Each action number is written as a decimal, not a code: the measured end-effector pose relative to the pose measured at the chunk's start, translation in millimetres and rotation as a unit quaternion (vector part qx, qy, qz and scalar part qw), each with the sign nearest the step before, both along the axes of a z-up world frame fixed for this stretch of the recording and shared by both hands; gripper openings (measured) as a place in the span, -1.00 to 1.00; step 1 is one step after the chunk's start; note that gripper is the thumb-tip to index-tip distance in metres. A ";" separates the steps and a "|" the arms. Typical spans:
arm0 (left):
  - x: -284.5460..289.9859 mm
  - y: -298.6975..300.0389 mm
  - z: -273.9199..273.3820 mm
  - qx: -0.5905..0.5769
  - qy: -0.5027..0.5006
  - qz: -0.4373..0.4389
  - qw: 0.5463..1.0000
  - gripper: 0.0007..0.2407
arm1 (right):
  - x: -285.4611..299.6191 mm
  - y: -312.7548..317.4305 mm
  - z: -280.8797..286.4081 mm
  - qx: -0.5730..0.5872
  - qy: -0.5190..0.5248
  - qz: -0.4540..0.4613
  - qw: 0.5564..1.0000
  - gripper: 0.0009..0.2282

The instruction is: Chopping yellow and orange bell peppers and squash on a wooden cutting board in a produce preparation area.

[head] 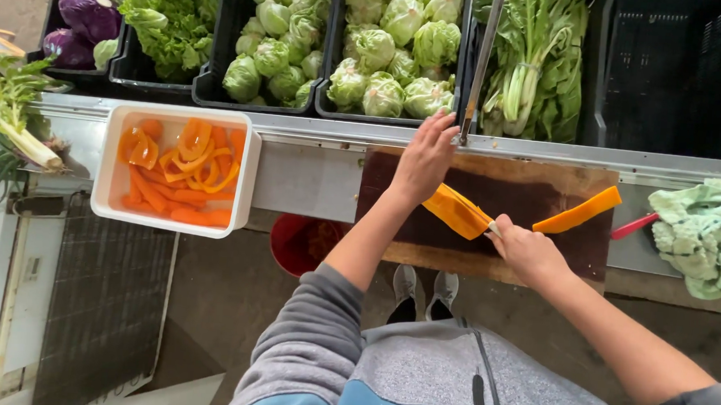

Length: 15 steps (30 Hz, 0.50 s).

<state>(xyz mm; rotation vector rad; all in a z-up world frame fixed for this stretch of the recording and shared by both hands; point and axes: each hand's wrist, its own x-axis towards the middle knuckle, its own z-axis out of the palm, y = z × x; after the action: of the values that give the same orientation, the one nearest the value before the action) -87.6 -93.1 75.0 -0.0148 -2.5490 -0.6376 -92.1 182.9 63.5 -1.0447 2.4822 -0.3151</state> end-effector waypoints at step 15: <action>-13.6 0.2 -49.2 0.032 -0.104 -0.053 0.993 -0.77 | -10.5 -13.1 18.6 0.033 -0.066 0.022 0.997 -0.74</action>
<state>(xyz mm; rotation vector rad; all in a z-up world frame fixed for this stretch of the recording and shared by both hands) -101.2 -92.9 25.8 -0.0649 -2.7405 -0.7985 -102.6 169.8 82.1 -1.0157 2.3335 -0.2786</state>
